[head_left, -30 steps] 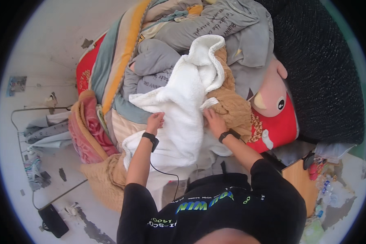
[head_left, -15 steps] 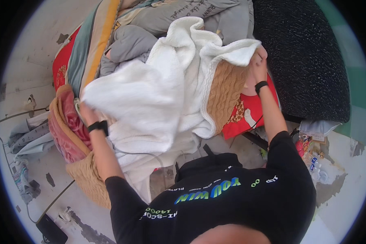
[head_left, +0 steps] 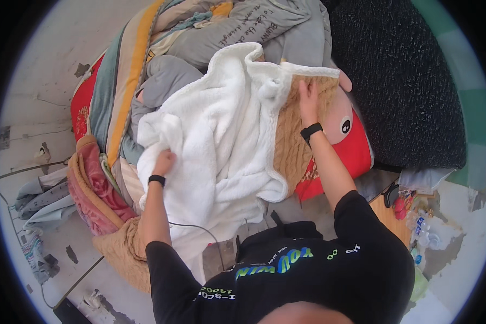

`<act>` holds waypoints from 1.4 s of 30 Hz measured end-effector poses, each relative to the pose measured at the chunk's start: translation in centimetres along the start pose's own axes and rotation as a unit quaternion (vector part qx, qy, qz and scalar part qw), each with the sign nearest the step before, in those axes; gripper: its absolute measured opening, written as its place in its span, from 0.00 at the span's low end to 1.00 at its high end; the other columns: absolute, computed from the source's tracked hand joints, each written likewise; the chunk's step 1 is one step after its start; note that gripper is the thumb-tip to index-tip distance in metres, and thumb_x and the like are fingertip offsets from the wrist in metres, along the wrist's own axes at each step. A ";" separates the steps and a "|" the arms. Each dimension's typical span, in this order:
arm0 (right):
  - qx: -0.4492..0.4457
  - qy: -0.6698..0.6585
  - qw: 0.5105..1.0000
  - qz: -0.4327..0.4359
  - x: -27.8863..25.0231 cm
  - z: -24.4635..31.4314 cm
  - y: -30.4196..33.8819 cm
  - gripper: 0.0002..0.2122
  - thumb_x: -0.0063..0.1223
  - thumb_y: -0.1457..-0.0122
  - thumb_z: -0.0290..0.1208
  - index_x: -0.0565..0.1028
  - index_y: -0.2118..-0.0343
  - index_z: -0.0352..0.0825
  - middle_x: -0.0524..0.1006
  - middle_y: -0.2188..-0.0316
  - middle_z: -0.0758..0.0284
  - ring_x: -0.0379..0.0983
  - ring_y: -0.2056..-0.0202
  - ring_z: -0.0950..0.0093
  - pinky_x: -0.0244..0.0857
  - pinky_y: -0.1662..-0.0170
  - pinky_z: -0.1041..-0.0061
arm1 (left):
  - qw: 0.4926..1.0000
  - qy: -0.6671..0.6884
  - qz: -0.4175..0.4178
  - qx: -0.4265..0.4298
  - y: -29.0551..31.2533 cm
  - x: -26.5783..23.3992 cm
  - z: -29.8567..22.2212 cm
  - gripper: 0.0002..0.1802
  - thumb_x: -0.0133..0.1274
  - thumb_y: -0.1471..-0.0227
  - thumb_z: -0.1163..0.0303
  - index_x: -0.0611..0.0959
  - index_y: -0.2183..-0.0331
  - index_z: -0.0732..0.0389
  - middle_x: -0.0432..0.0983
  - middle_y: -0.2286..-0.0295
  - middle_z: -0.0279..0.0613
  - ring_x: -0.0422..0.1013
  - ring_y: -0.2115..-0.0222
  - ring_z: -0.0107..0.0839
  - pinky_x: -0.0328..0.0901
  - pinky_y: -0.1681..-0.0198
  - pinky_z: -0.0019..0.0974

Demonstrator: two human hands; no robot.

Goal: Fold blankets and linens on a bed.

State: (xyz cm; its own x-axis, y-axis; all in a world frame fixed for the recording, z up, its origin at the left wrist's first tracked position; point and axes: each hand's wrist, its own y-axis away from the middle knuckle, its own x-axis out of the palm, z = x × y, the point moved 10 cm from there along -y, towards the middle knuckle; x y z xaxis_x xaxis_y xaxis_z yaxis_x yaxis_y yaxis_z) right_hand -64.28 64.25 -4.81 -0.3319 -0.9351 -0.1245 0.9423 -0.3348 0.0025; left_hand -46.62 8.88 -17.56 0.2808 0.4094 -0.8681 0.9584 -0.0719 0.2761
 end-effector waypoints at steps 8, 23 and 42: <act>0.027 0.342 0.938 0.043 4.8 -7.2 -3.7 0.59 0.66 0.63 0.53 0.37 0.39 0.20 0.38 0.37 0.41 0.31 0.35 0.53 0.37 0.35 0.63 | 0.893 -0.229 -0.358 -0.146 -1.8 -13.2 -7.2 0.24 0.64 0.63 0.64 0.77 0.61 0.61 0.73 0.63 0.48 0.68 0.58 0.45 0.60 0.53 0.46; 0.090 -0.007 0.996 -0.004 -6.6 -2.4 -0.7 0.18 0.51 0.44 0.32 0.72 0.57 0.21 0.76 0.60 0.56 0.73 0.59 0.68 0.63 0.55 0.73 | 0.921 -0.079 -0.381 -0.016 7.7 -19.3 -19.6 0.28 0.52 0.63 0.84 0.70 0.55 0.68 0.67 0.55 0.56 0.63 0.52 0.53 0.61 0.51 0.44; 0.075 0.046 0.955 0.282 7.9 9.8 33.4 0.23 0.40 0.36 0.45 0.69 0.52 0.26 0.76 0.62 0.54 0.72 0.59 0.64 0.62 0.53 0.71 | 0.947 0.219 -0.237 -0.013 19.2 -5.7 -27.6 0.19 0.44 0.46 0.69 0.68 0.56 0.71 0.70 0.65 0.70 0.65 0.61 0.65 0.62 0.63 0.55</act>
State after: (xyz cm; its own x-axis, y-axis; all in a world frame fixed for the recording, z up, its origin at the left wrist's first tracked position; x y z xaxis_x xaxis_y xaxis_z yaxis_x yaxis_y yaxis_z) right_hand -35.89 44.51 3.99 0.2389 -0.9597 -0.1480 0.9506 0.2001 0.2373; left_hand -31.18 30.26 4.10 -0.2329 0.7285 -0.6442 0.9686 0.2334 -0.0862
